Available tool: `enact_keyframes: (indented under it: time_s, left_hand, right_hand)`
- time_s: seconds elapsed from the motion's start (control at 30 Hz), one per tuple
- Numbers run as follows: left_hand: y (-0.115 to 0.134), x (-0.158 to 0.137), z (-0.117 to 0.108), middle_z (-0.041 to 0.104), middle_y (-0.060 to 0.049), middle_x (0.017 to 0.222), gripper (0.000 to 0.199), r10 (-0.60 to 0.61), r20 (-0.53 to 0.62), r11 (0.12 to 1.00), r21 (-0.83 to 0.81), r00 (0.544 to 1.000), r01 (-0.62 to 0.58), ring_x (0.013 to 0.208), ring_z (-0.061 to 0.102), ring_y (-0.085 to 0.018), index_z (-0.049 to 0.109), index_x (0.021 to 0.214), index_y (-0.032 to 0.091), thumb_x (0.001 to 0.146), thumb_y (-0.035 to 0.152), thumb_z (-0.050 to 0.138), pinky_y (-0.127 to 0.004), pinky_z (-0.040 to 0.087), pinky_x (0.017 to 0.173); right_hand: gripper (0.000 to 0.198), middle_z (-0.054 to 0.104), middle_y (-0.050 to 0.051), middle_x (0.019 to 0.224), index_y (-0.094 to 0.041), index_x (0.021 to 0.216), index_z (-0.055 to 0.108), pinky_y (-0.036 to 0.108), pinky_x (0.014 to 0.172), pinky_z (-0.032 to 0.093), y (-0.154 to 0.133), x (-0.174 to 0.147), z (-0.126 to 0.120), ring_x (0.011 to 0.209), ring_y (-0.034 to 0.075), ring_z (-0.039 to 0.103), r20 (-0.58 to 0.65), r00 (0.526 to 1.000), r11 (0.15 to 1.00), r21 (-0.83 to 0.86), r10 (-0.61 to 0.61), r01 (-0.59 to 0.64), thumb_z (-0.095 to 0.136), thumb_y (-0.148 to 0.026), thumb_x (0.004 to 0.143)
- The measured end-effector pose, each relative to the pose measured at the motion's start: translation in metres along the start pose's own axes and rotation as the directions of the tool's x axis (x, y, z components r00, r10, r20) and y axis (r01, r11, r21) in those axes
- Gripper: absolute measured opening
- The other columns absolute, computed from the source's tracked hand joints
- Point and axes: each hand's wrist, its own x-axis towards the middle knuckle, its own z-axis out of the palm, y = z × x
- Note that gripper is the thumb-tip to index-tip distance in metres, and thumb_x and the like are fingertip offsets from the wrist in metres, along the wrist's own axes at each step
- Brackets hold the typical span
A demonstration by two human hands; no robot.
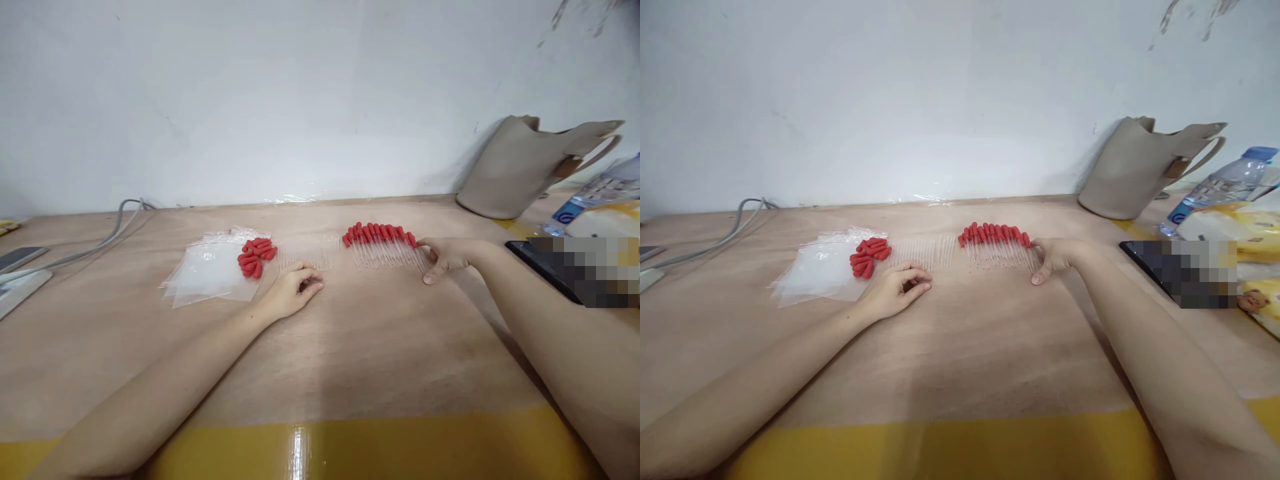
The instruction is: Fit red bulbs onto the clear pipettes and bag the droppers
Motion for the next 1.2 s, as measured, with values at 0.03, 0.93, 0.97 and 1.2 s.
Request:
enact_keyframes:
  time_s: [0.03,0.93,0.97,1.2]
  left_hand:
    - [0.000,0.000,0.000,0.061,-0.004,0.091,0.012,-0.001,-0.001,1.000,0.002,1.000,0.001,0.070,0.059,-0.010,0.065,0.088,0.017,0.081,0.021,0.056,-0.023,0.049,0.065]
    - [-0.003,-0.002,0.003,0.060,-0.004,0.091,0.015,0.010,0.009,1.000,0.003,1.000,-0.010,0.070,0.058,-0.011,0.064,0.090,0.018,0.082,0.025,0.054,-0.024,0.048,0.063]
    - [-0.005,-0.002,0.004,0.060,-0.004,0.091,0.015,0.012,0.000,1.000,0.025,1.000,-0.012,0.070,0.057,-0.011,0.064,0.090,0.018,0.082,0.026,0.054,-0.024,0.047,0.064]
    - [-0.049,0.008,-0.021,0.054,-0.006,0.079,0.016,-0.040,-0.341,0.900,0.395,0.939,0.182,0.083,0.050,-0.021,0.062,0.073,0.016,0.079,0.027,0.052,-0.035,0.042,0.078]
  right_hand:
    - [0.112,0.062,0.013,0.108,-0.014,0.135,0.038,0.037,0.085,0.046,0.002,0.001,0.000,0.097,0.031,0.059,0.045,0.999,1.000,0.019,0.002,-0.003,0.079,-0.050,0.037]
    - [0.021,0.065,0.004,0.075,-0.019,0.071,0.063,0.024,0.058,0.040,-0.121,-0.010,0.028,0.071,0.017,0.058,-0.429,0.889,0.971,0.089,-0.163,0.222,0.055,-0.038,0.075]
    - [0.018,0.066,0.005,0.077,-0.019,0.070,0.062,0.025,0.059,0.040,-0.133,-0.007,0.033,0.073,0.017,0.059,-0.422,0.885,0.964,0.076,-0.199,0.253,0.054,-0.034,0.076]
    - [0.023,0.063,0.017,0.093,-0.012,0.092,0.062,0.032,0.066,0.046,-0.176,0.039,0.036,0.088,0.027,0.060,-0.283,0.957,0.990,0.141,0.069,-0.030,0.057,-0.027,0.075]
